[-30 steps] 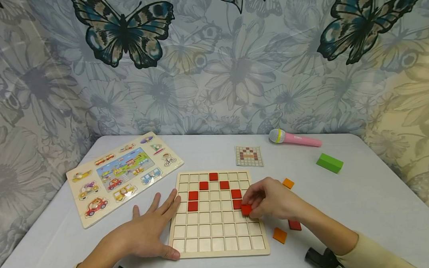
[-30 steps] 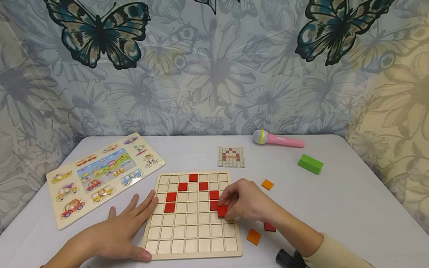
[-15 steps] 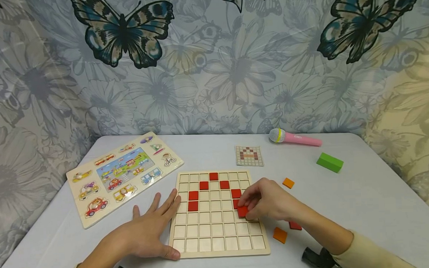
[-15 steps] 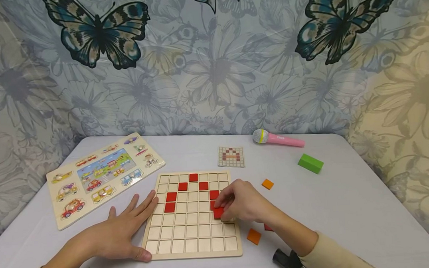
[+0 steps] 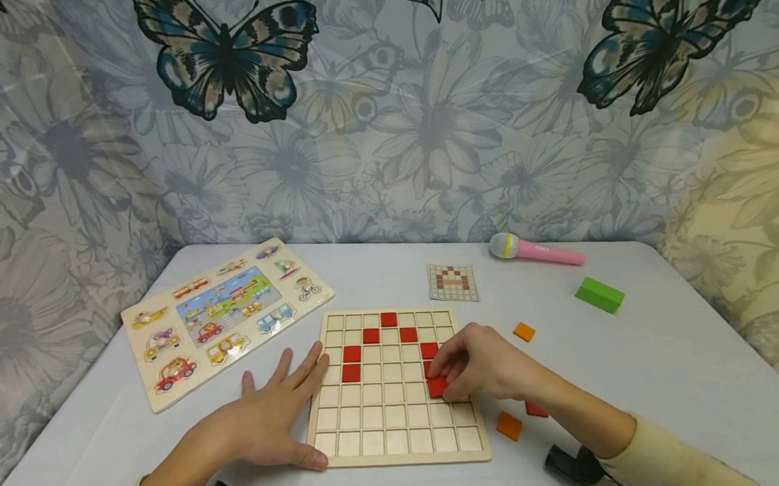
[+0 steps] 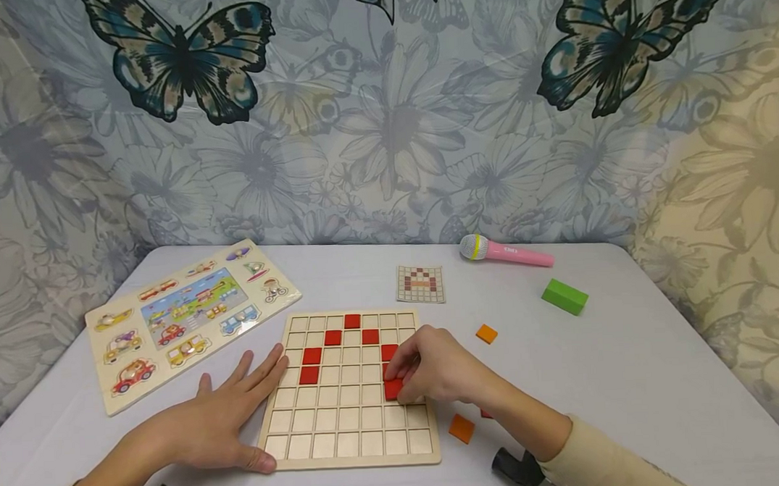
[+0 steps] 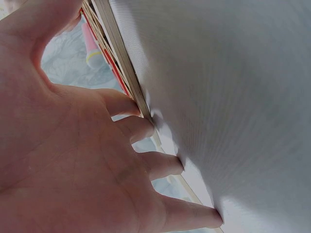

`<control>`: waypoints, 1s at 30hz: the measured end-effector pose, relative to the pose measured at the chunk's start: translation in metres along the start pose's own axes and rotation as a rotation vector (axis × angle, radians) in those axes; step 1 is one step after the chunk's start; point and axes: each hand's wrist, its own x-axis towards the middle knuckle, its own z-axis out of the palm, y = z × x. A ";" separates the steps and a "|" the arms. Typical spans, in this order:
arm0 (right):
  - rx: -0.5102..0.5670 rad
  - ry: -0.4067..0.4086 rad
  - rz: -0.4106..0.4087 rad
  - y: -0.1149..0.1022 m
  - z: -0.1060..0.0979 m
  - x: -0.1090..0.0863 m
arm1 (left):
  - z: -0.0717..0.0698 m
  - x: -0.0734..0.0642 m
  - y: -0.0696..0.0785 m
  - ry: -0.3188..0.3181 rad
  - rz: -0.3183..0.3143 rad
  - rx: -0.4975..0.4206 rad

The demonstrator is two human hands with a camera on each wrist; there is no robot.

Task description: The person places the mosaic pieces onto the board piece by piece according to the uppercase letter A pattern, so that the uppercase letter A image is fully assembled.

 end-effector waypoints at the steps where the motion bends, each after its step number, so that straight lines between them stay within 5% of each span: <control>1: -0.003 -0.002 -0.001 0.000 0.000 0.000 | 0.000 0.000 0.000 -0.001 -0.001 -0.001; 30: -0.107 -0.001 -0.065 -0.004 0.004 0.003 | 0.000 0.001 0.000 -0.003 -0.013 -0.004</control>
